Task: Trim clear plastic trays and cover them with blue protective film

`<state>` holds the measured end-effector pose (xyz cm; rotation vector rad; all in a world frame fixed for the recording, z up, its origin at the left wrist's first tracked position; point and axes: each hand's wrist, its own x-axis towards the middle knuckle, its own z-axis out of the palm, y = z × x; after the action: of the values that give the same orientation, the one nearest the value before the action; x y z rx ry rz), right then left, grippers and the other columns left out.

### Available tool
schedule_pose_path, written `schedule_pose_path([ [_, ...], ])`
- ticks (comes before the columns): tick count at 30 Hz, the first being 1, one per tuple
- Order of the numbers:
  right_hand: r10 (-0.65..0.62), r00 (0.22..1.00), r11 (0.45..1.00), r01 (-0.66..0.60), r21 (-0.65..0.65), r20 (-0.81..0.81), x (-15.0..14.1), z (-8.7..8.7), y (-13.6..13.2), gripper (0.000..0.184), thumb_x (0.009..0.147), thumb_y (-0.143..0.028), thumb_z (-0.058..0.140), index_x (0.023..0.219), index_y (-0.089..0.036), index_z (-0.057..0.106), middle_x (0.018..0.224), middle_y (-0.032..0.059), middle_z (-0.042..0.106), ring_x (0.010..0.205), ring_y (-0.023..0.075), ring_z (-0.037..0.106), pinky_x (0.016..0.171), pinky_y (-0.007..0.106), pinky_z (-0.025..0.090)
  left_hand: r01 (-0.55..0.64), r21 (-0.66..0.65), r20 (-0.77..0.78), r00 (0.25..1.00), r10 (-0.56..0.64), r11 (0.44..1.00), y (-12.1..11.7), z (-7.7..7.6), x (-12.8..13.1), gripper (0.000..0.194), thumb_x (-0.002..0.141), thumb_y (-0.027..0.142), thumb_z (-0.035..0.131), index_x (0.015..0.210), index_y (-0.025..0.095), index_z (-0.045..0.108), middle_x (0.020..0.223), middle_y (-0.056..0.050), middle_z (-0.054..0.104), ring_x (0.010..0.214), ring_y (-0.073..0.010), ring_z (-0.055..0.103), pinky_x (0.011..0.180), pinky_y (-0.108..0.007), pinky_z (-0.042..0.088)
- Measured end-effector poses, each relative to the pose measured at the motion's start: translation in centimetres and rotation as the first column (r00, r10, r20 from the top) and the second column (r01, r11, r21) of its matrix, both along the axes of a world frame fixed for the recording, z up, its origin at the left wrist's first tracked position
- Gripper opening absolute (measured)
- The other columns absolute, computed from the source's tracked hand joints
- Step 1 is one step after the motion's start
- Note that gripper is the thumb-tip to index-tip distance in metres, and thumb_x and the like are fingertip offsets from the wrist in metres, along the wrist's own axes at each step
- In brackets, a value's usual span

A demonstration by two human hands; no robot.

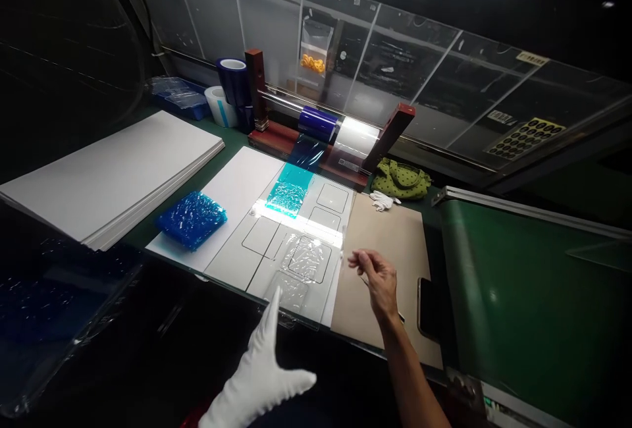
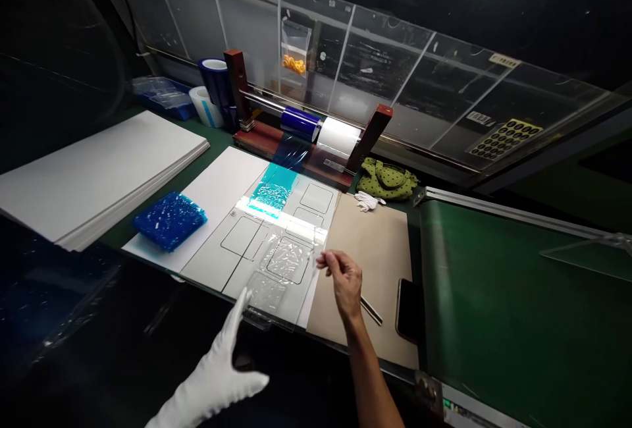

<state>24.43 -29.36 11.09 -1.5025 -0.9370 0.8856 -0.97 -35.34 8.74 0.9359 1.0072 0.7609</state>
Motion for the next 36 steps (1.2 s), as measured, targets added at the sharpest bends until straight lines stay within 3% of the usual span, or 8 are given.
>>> schedule_pose_path([
  [4, 0.061, 0.902, 0.992, -0.102, -0.073, -0.428, -5.3, 2.2, -6.1, 0.022, 0.078, -0.041, 0.066, 0.079, -0.019, 0.068, 0.067, 0.0029, 0.067, 0.058, 0.0132, 0.059, 0.054, 0.025, 0.045, 0.052, 0.448, -0.191, 0.981, 0.039, 0.892, 0.5, 2.5, 1.1, 0.129, 0.040, 0.022, 0.088, 0.147, 0.018, 0.015, 0.156, -0.008, 0.003, 0.139, -0.0363, -0.015, 0.111, -0.047, -0.015],
  [7, 0.076, 0.842, 0.980, -0.162, -0.116, -0.533, -7.0, 2.3, -9.4, 0.027, 0.076, -0.047, 0.066, 0.075, -0.020, 0.067, 0.064, 0.0028, 0.064, 0.054, 0.0138, 0.056, 0.051, 0.027, 0.046, 0.077, 0.524, -0.149, 0.989, 0.003, 0.848, -0.6, 3.4, 0.1, 0.115, 0.049, 0.022, 0.084, 0.145, 0.012, 0.022, 0.154, -0.013, 0.010, 0.139, -0.0399, -0.008, 0.111, -0.049, -0.010],
  [11, 0.019, 0.976, 0.989, -0.051, -0.142, -0.217, -7.2, 1.7, -11.9, 0.038, 0.082, -0.054, 0.055, 0.095, -0.020, 0.068, 0.094, 0.0098, 0.067, 0.085, 0.0228, 0.061, 0.070, 0.035, 0.050, 0.081, 0.517, -0.152, 0.988, -0.001, 0.852, -3.0, 3.5, -2.3, 0.097, 0.057, 0.020, 0.077, 0.142, 0.012, 0.031, 0.148, -0.016, 0.025, 0.138, -0.0421, 0.003, 0.112, -0.048, -0.005],
  [14, -0.021, 0.998, 0.990, 0.029, -0.138, 0.059, -8.0, 1.8, -13.3, 0.046, 0.088, -0.056, 0.043, 0.102, -0.020, 0.067, 0.081, 0.0059, 0.064, 0.072, 0.0182, 0.056, 0.064, 0.030, 0.045, 0.151, 0.570, -0.256, 0.967, 0.000, 0.807, -4.3, 3.5, -4.0, 0.088, 0.060, 0.022, 0.074, 0.140, 0.020, 0.037, 0.143, -0.013, 0.031, 0.133, -0.0430, 0.014, 0.110, -0.052, 0.000],
  [22, 0.371, 0.916, 0.915, -0.333, -0.227, 0.155, -14.2, 4.1, -15.5, 0.046, 0.092, -0.050, 0.036, 0.089, -0.017, 0.067, 0.051, -0.0047, 0.044, 0.047, 0.0102, 0.039, 0.050, 0.023, 0.029, 0.552, 0.558, -0.743, 0.665, 0.077, 0.619, -6.5, 4.9, -7.5, 0.087, 0.054, 0.027, 0.069, 0.136, 0.038, 0.041, 0.125, -0.016, 0.037, 0.110, -0.0462, 0.035, 0.087, -0.056, 0.021],
  [31, 0.447, 0.387, 0.866, -0.415, -0.281, 0.806, -19.7, 4.8, -17.1, 0.037, 0.096, -0.027, 0.027, 0.086, -0.016, 0.061, 0.065, 0.0054, 0.059, 0.056, 0.0170, 0.053, 0.057, 0.028, 0.032, 0.526, 0.563, -0.798, 0.546, 0.255, 0.637, -8.7, 6.5, -8.2, 0.078, 0.035, 0.027, 0.073, 0.111, 0.011, 0.066, 0.091, -0.019, 0.046, 0.092, -0.0477, 0.037, 0.075, -0.064, 0.017],
  [33, 0.433, 0.411, 0.873, -0.411, -0.261, 0.802, -20.2, 4.7, -17.5, 0.037, 0.096, -0.028, 0.027, 0.086, -0.016, 0.061, 0.067, 0.0063, 0.060, 0.057, 0.0173, 0.053, 0.058, 0.028, 0.032, 0.534, 0.592, -0.787, 0.542, 0.293, 0.604, -8.8, 6.7, -8.6, 0.077, 0.033, 0.029, 0.075, 0.108, 0.011, 0.067, 0.090, -0.020, 0.047, 0.092, -0.0477, 0.037, 0.075, -0.065, 0.020],
  [36, 0.392, 0.678, 0.915, -0.356, -0.189, 0.621, -20.0, 4.9, -17.9, 0.037, 0.095, -0.036, 0.032, 0.084, -0.016, 0.061, 0.063, 0.0028, 0.056, 0.055, 0.0143, 0.049, 0.056, 0.026, 0.032, 0.569, 0.611, -0.774, 0.577, 0.262, 0.550, -9.2, 6.3, -10.2, 0.082, 0.042, 0.034, 0.073, 0.122, 0.022, 0.058, 0.107, -0.019, 0.046, 0.099, -0.0460, 0.040, 0.080, -0.064, 0.025],
])
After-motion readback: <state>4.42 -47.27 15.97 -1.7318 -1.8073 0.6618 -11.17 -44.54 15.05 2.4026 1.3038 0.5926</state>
